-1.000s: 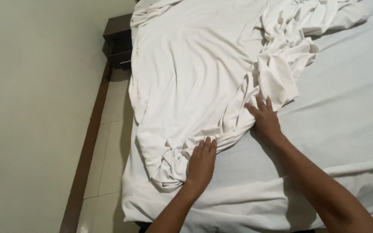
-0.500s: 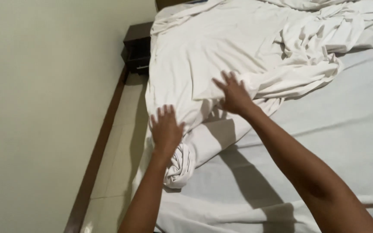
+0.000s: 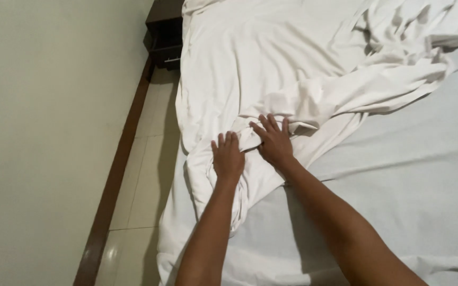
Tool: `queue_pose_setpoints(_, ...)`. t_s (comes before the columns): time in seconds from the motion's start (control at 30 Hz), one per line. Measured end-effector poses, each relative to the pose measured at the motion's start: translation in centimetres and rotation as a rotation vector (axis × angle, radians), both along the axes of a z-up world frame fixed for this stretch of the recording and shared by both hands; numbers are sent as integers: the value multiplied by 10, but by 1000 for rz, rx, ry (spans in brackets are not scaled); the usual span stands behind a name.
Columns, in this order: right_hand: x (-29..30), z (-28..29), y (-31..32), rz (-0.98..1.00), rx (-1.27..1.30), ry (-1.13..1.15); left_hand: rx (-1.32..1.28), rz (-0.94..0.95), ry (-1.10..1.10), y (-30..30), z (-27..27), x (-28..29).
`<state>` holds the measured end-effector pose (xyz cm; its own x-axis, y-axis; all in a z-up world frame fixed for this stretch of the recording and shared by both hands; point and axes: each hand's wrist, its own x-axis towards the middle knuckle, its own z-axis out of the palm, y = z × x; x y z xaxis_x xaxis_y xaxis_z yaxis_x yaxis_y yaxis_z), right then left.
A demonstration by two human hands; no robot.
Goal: The person smooths and tucks a white fitted sheet onto a mattress. They work around the edges and corners, pulling the fabric tight and adjusting it to fit the mattress surface.
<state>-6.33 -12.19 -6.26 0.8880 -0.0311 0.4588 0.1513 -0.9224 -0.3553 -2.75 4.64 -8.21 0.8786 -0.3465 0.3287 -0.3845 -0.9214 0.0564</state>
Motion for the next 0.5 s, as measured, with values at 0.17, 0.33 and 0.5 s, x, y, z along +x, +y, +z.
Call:
queue_pose_setpoints(0.17,-6,-13,0,-5,36,-33,10,-37,-19,2,-13,-2)
queue_pose_setpoints(0.33,-14,-20,-2,2,72,-170,-33,-96,-75,1,26,-20)
queue_pose_setpoints(0.5,-68,-11,-4,-59,148,-215,39,-291,-152,0,27,-48)
